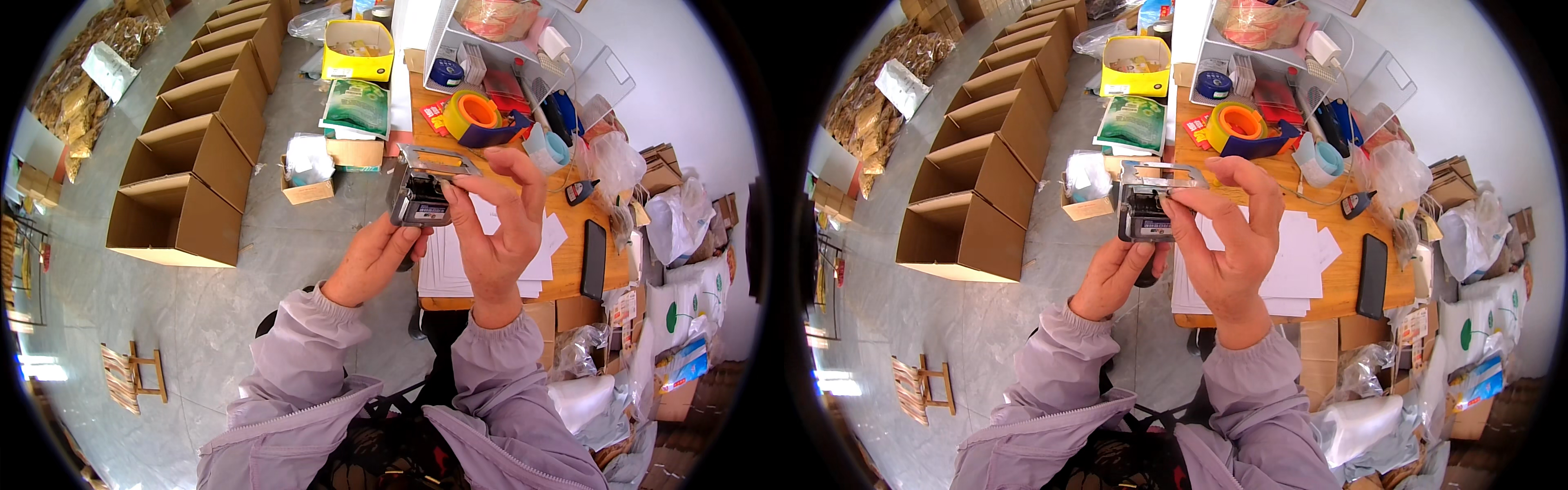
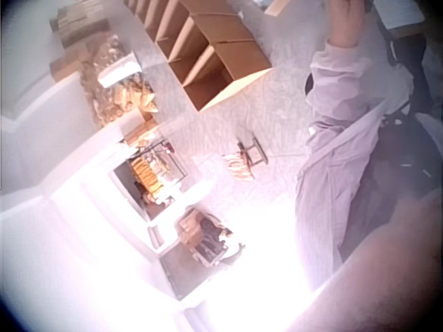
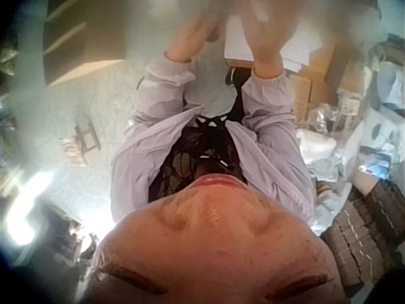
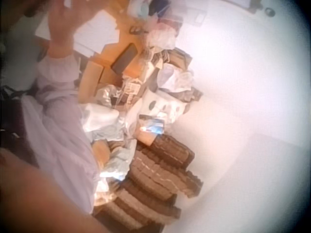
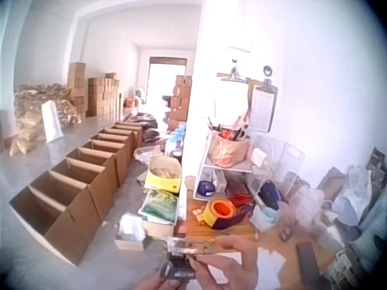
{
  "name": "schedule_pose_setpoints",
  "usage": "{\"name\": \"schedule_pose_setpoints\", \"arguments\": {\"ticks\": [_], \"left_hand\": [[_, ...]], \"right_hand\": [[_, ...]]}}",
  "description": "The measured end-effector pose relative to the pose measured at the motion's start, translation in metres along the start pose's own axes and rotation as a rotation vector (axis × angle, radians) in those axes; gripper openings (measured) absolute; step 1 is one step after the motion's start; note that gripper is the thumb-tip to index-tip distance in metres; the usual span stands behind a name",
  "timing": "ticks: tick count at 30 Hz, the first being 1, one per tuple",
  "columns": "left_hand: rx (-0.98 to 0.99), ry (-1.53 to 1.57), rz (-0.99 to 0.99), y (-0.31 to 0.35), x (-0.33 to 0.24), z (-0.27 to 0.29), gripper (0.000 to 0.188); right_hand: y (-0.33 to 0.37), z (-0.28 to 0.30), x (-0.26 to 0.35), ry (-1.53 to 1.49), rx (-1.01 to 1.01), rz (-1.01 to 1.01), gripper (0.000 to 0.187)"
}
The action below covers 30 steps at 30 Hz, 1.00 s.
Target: The person refills a self-inking stamp with ink. They open a small ink bottle, remove the cap, and carefully squeeze the ink into the stamp's reservoir. After refilling, they close the ink bottle and press the stamp onto a stack of white papers to test the ink transfer.
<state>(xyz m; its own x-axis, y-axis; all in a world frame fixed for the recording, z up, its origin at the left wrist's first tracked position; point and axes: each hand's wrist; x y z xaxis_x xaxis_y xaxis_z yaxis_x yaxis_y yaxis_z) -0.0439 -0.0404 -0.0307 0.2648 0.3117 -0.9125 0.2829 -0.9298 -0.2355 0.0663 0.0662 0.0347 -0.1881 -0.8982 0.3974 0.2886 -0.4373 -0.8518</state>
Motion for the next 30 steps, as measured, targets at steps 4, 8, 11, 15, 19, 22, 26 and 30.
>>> {"name": "schedule_pose_setpoints", "arguments": {"ticks": [4, 8, 11, 15, 19, 22, 26, 30], "left_hand": [[-0.055, -0.036, -0.024, 0.0, 0.005, 0.0, 0.019], [-0.126, -0.084, -0.038, 0.002, 0.008, 0.003, 0.019], [-0.172, -0.13, -0.117, 0.001, 0.009, 0.005, 0.02], [-0.244, -0.274, -0.242, 0.0, 0.002, 0.007, 0.016], [-0.256, -0.467, -0.321, -0.002, -0.004, 0.01, 0.022], [-0.261, -0.593, -0.393, -0.004, -0.011, 0.009, 0.025], [-0.272, -0.67, -0.531, -0.009, -0.013, 0.006, 0.027], [-0.258, -0.716, -0.545, -0.01, -0.02, 0.005, 0.029]], "right_hand": [[0.003, -0.006, 0.004, -0.137, -0.012, -0.125, 0.017], [0.007, -0.006, 0.0, -0.352, 0.015, -0.347, 0.014], [0.008, -0.006, 0.006, -0.639, 0.073, -0.608, 0.011], [0.01, -0.007, 0.005, -0.891, 0.151, -0.824, 0.006], [0.006, -0.002, 0.004, -1.123, 0.207, -0.917, 0.01], [0.004, -0.001, 0.003, -1.214, 0.234, -0.943, 0.012], [0.007, 0.002, -0.004, -1.252, 0.174, -1.09, 0.014], [0.01, 0.007, -0.011, -1.243, 0.176, -1.07, 0.02]]}}
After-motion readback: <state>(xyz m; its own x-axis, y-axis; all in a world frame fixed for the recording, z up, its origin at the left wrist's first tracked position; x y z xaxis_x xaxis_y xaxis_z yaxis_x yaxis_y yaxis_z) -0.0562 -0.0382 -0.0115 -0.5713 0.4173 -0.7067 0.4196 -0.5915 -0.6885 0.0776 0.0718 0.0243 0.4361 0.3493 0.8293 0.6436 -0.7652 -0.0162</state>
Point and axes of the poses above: each hand's wrist, its own y-axis away from the middle knuckle, its own z-axis out of the back of the hand, x = y × z, and after that the axes turned 10 degrees about y, right-handed
